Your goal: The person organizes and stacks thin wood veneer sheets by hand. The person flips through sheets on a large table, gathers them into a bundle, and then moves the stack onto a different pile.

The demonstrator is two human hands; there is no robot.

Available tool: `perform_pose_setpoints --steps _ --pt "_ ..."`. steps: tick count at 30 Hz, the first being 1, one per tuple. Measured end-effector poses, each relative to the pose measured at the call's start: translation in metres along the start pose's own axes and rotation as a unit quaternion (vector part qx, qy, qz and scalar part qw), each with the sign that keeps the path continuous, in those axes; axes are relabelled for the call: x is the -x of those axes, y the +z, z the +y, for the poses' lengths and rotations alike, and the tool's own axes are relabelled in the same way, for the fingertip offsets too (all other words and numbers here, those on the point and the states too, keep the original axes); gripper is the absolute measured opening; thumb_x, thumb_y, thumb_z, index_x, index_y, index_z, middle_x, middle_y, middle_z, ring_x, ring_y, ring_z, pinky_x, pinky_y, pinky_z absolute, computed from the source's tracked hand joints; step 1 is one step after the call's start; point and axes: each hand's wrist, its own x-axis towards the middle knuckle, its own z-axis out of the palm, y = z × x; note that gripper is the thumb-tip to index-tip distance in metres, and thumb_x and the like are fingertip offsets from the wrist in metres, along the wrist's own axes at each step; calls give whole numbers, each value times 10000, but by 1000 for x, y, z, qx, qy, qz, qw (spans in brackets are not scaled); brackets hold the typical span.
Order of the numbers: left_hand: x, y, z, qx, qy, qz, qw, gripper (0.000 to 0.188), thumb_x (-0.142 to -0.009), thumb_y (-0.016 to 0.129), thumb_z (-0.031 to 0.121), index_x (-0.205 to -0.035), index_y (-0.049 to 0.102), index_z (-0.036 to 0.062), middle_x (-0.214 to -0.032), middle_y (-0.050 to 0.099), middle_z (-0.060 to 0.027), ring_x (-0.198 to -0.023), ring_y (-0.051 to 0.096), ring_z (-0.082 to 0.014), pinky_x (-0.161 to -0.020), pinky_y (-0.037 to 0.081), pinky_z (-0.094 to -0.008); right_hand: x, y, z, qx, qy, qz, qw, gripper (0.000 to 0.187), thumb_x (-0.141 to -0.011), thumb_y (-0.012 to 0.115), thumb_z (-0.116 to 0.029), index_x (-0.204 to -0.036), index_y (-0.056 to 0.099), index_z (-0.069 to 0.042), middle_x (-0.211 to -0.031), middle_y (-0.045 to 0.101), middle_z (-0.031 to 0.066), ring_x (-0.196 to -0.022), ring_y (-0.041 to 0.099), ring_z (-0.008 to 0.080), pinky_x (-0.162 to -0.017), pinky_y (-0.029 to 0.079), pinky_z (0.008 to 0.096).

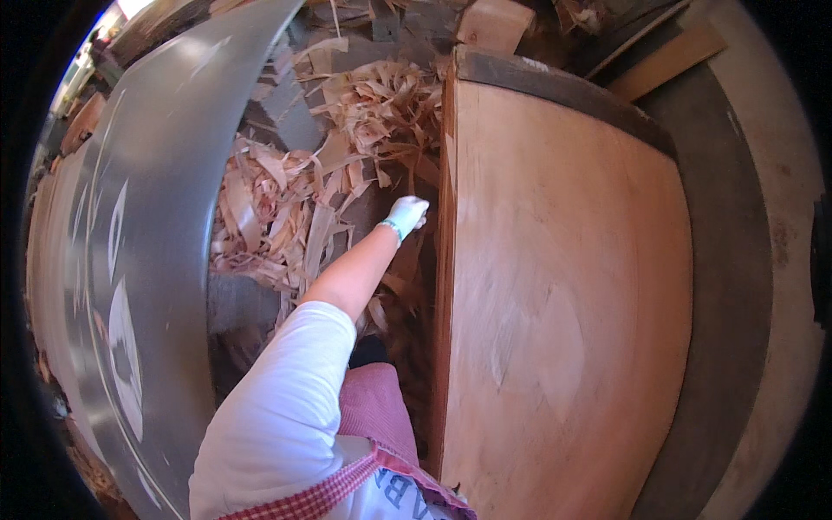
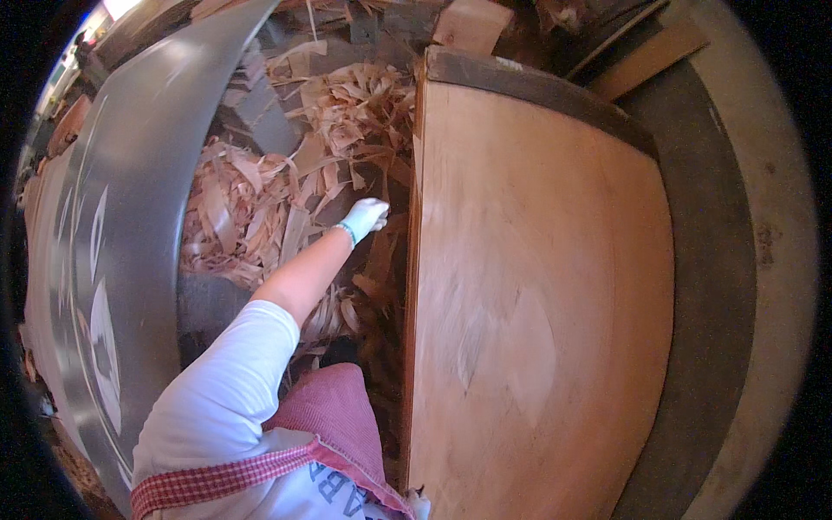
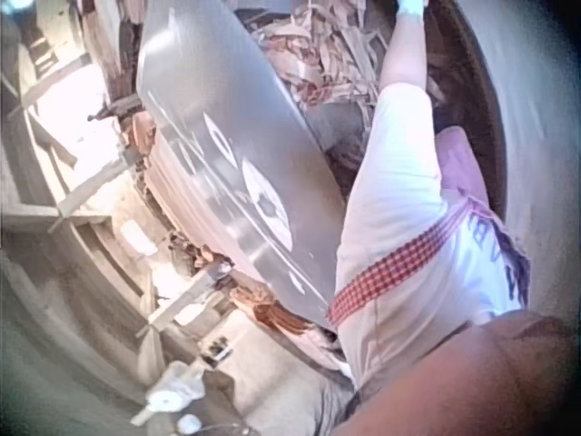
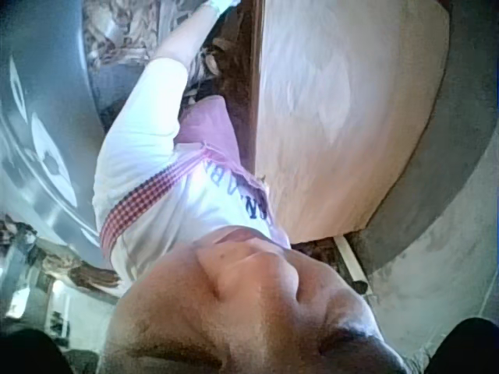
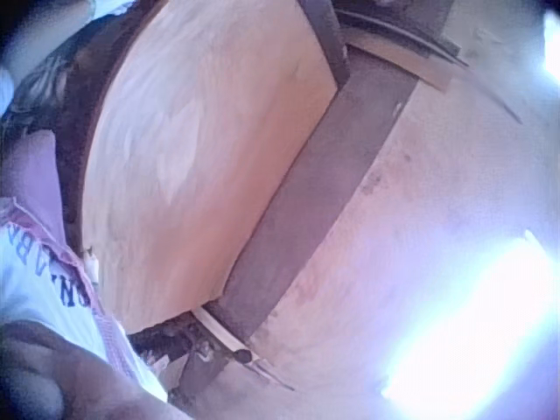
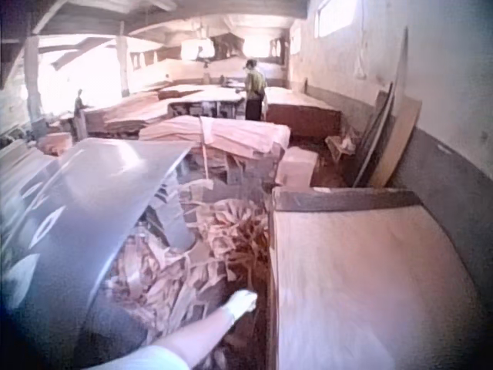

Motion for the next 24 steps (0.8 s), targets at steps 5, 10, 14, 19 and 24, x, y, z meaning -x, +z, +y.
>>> perform_pose_setpoints --steps 5,10,14,19,24 --pt "-144 36 33 34 -39 80 995 277 -822 639 148 -1006 579 -51 -739 592 -98 -508 565 -172 -419 442 -285 7 37 -126 -19 72 -17 997 304 -854 557 -259 -839 686 15 -670 652 87 -632 628 178 -580 492 313" --pt "-224 43 37 35 -49 5 998 251 -787 685 126 -933 603 -61 -691 601 -83 -505 565 -148 -418 435 -267 1 45 -190 -25 106 -22 994 303 -853 557 -263 -837 687 10 -651 640 78 -611 618 171 -560 486 309" --pt "-259 25 51 45 13 90 995 168 -771 649 89 -907 607 1 -690 597 -76 -515 537 -154 -443 432 -265 5 36 -213 -55 122 -13 991 302 -852 558 -266 -835 688 5 -636 630 71 -594 610 166 -545 481 306" --pt "-262 -112 68 76 191 218 954 58 -771 561 76 -789 571 22 -720 588 -93 -644 544 -164 -555 456 -350 14 28 -245 -184 140 -40 972 286 -883 560 -244 -859 640 29 -625 607 91 -521 573 173 -473 450 310" --pt "-150 -208 6 -712 302 24 633 215 -862 461 155 -932 612 18 -803 592 -201 -729 561 -359 -671 458 -466 17 62 -195 -82 -39 -10 996 329 -893 526 -299 -882 641 9 -716 632 192 -662 618 291 -609 478 412"
